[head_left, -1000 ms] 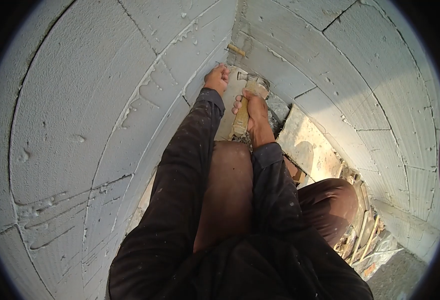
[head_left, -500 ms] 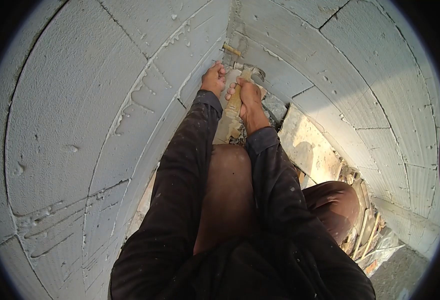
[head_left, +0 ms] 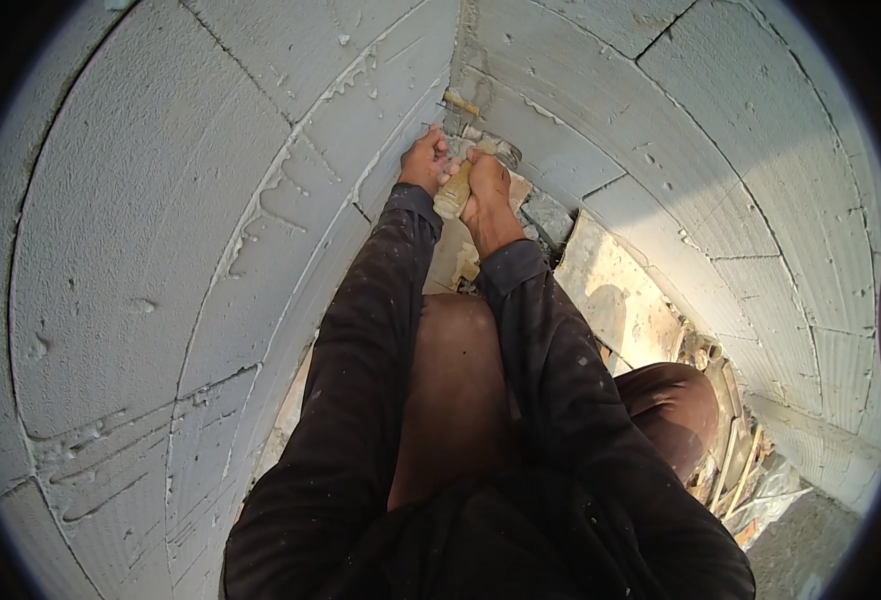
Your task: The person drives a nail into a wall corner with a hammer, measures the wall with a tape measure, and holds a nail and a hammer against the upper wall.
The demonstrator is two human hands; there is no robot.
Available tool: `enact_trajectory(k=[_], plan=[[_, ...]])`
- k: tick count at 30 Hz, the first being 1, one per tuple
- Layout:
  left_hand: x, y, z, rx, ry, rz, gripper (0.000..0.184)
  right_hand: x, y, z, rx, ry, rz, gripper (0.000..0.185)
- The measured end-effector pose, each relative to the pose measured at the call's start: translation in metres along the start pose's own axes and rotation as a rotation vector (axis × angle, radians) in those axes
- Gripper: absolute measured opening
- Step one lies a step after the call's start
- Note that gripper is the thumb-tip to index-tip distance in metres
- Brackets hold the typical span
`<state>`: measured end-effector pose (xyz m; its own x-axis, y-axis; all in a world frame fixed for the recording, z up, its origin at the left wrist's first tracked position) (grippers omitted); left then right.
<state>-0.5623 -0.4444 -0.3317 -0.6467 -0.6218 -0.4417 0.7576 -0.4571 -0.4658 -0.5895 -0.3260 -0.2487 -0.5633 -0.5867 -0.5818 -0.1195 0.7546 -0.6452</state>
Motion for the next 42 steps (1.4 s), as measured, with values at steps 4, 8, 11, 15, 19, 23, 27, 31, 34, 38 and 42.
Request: enact_trajectory(k=[4,8,11,15,19,23,27,31,34,38,42], plan=[[-0.001,-0.001,0.001,-0.027,0.082,-0.037,0.025,0.011,-0.005,0.009,-0.038,-0.034,-0.063,0.015],[0.003,0.003,0.000,-0.068,0.076,-0.004,0.020,0.027,-0.002,0.019,-0.036,-0.048,-0.102,0.019],[0.034,0.016,-0.015,-0.098,0.099,-0.028,0.029,0.014,-0.008,0.017,-0.099,0.005,-0.036,0.019],[0.041,0.018,-0.022,-0.107,0.096,-0.041,0.027,0.010,-0.012,0.016,-0.189,0.045,-0.007,0.018],[0.041,0.018,-0.018,-0.076,0.054,-0.070,0.028,0.015,-0.010,0.021,-0.109,0.035,0.005,0.018],[0.047,0.020,-0.020,-0.022,0.082,-0.061,0.037,0.023,-0.010,0.022,-0.120,0.028,-0.031,0.018],[0.042,0.019,-0.024,0.088,0.032,-0.016,0.050,0.018,-0.006,0.018,-0.099,0.024,-0.013,0.018],[0.020,0.013,-0.018,-0.081,-0.003,0.009,0.047,0.011,-0.012,0.017,-0.122,-0.014,-0.072,0.017],[0.014,0.011,-0.012,0.008,-0.008,-0.007,0.040,0.008,-0.014,0.014,-0.069,-0.065,-0.113,0.017],[0.004,0.011,-0.020,-0.062,-0.014,0.005,0.031,0.007,-0.011,0.011,-0.069,-0.050,-0.114,0.016],[-0.003,0.013,-0.023,-0.003,-0.067,-0.062,0.025,0.010,-0.003,0.006,-0.067,-0.006,-0.040,0.028]])
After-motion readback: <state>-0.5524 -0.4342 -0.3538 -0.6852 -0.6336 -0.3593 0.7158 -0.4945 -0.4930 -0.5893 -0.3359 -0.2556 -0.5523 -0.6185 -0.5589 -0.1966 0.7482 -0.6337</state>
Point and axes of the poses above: each hand's wrist, its own x-axis towards the middle knuckle, its own y-axis out of the back of the hand, z = x × y, the point moved 8 cm from there along x, towards the middle knuckle, and after that the axes turned 2 degrees about y, right-handed, at the moved point
